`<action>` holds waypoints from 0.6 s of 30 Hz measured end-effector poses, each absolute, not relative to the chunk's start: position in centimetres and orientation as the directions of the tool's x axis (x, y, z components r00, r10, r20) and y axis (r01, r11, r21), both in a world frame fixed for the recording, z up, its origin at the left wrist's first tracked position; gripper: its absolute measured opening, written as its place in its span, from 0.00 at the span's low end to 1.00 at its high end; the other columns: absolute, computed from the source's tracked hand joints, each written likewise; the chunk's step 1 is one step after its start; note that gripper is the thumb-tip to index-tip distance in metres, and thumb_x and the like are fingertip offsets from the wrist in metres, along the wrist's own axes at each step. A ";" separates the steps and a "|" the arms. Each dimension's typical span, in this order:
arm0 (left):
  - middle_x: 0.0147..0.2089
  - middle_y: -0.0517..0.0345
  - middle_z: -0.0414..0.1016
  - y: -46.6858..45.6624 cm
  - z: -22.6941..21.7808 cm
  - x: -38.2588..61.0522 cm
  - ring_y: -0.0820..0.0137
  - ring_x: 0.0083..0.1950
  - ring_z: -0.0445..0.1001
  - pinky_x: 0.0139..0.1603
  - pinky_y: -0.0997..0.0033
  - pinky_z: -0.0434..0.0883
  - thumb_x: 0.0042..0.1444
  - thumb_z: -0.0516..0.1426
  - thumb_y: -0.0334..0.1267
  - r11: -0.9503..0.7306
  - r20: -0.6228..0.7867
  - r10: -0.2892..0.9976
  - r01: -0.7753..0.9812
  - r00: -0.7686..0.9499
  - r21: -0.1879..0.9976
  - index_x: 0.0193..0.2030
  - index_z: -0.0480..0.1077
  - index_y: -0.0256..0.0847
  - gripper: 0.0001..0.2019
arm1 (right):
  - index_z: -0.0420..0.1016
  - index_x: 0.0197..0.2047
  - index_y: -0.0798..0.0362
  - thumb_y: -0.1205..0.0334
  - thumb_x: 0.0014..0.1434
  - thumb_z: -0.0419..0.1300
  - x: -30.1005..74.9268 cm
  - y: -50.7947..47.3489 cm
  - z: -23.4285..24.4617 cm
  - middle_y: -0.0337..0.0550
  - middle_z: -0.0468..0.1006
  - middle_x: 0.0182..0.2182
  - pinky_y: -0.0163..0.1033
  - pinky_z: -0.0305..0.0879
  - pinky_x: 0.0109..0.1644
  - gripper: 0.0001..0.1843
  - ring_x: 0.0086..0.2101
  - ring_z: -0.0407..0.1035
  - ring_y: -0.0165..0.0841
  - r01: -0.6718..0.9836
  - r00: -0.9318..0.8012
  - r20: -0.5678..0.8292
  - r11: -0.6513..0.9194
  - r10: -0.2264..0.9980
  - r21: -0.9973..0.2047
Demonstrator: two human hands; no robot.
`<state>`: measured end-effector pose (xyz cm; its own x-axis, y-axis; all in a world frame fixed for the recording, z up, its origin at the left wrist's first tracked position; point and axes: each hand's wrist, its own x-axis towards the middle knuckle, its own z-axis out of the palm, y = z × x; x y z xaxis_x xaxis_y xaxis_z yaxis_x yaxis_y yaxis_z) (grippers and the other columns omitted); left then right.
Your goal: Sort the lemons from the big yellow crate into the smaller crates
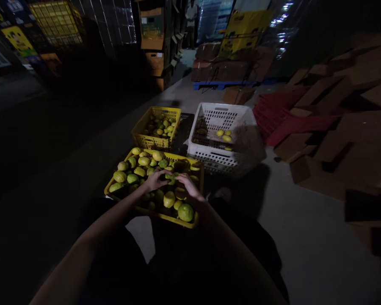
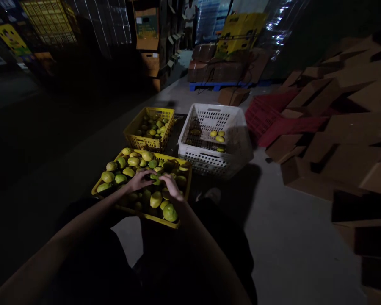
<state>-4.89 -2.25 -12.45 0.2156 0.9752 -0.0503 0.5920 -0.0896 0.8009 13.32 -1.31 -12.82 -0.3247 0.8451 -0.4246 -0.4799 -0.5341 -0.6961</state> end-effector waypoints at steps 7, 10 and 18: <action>0.50 0.50 0.79 -3.8 -9.3 -6.9 0.64 0.47 0.78 0.55 0.63 0.73 0.51 0.65 0.46 0.105 -0.113 0.984 0.065 0.140 0.992 0.50 0.76 0.40 0.21 | 0.79 0.37 0.51 0.68 0.49 0.68 11.3 -2.2 -9.7 0.37 0.82 0.34 0.33 0.73 0.32 0.09 0.33 0.76 0.31 -0.413 -0.444 -0.427 -0.603 0.788 -0.682; 0.47 0.51 0.79 -3.5 -9.9 -7.0 0.66 0.43 0.78 0.51 0.64 0.75 0.54 0.62 0.50 0.168 -0.171 0.983 0.045 0.061 0.985 0.50 0.75 0.39 0.21 | 0.77 0.38 0.50 0.57 0.58 0.65 12.6 -1.6 -7.6 0.39 0.82 0.30 0.32 0.72 0.29 0.07 0.29 0.75 0.30 -0.502 -0.414 -0.462 -0.620 0.784 -0.603; 0.53 0.43 0.76 -6.8 -16.4 2.4 0.49 0.54 0.75 0.55 0.55 0.71 0.45 0.69 0.43 -0.139 -0.253 0.859 0.679 0.445 0.721 0.50 0.75 0.42 0.24 | 0.73 0.31 0.50 0.46 0.66 0.51 16.5 0.0 -5.4 0.40 0.76 0.20 0.31 0.66 0.20 0.20 0.21 0.69 0.30 -0.708 -0.285 -0.493 -0.528 0.822 -0.470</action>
<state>2.40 -6.80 -16.36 0.4449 0.8592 -0.2528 0.6785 -0.1392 0.7212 16.51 0.00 -5.39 -0.2851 0.8217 -0.4934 -0.7076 -0.5277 -0.4699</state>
